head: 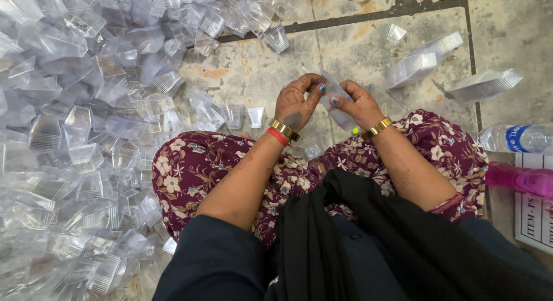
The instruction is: The person sits on the floor among a large scatter of clear plastic cups and repeatedly picks up individual cups, fits them into each other, and builds nested stacks, placing finished stacks with other completed stacks on the floor.
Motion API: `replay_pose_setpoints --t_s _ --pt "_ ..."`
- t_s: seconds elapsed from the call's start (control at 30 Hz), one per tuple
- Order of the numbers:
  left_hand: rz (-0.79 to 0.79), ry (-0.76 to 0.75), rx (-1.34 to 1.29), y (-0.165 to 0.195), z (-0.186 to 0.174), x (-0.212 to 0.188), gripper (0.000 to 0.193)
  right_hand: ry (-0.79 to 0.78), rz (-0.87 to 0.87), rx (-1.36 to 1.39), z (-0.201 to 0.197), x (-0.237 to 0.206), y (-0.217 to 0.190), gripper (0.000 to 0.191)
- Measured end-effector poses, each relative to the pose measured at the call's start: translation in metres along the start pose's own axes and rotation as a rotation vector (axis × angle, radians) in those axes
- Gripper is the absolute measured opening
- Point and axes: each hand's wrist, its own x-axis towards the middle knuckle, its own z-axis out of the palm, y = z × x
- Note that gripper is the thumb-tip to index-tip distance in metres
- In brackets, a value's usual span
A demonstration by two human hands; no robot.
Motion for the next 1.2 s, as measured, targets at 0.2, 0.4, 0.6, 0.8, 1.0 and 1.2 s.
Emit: replay_pose_setpoints --t_s 0.2,0.4,0.6,0.8,1.0,1.2 --pt "-0.015 -0.046 -0.053 -0.014 0.003 0.011 0.017 0.045 -0.105 -0.025 0.006 0.005 -0.009 0.055" --pt "-0.017 -0.059 0.016 -0.022 0.018 0.016 0.018 -0.009 -0.287 -0.247 -0.005 -0.001 -0.018 0.061" --pt "0.034 -0.101 0.165 -0.022 0.026 0.018 0.021 -0.078 -0.222 -0.222 -0.013 -0.004 -0.019 0.066" --pt "-0.074 -0.082 0.084 -0.013 0.036 0.018 0.021 -0.036 -0.243 -0.213 -0.022 -0.009 -0.015 0.062" --pt "-0.066 0.003 0.003 -0.009 0.037 0.013 0.019 -0.011 -0.274 -0.257 -0.026 -0.013 -0.013 0.059" --pt "-0.112 0.150 -0.117 -0.012 0.033 0.016 0.021 -0.015 -0.120 0.095 -0.029 -0.013 -0.010 0.060"
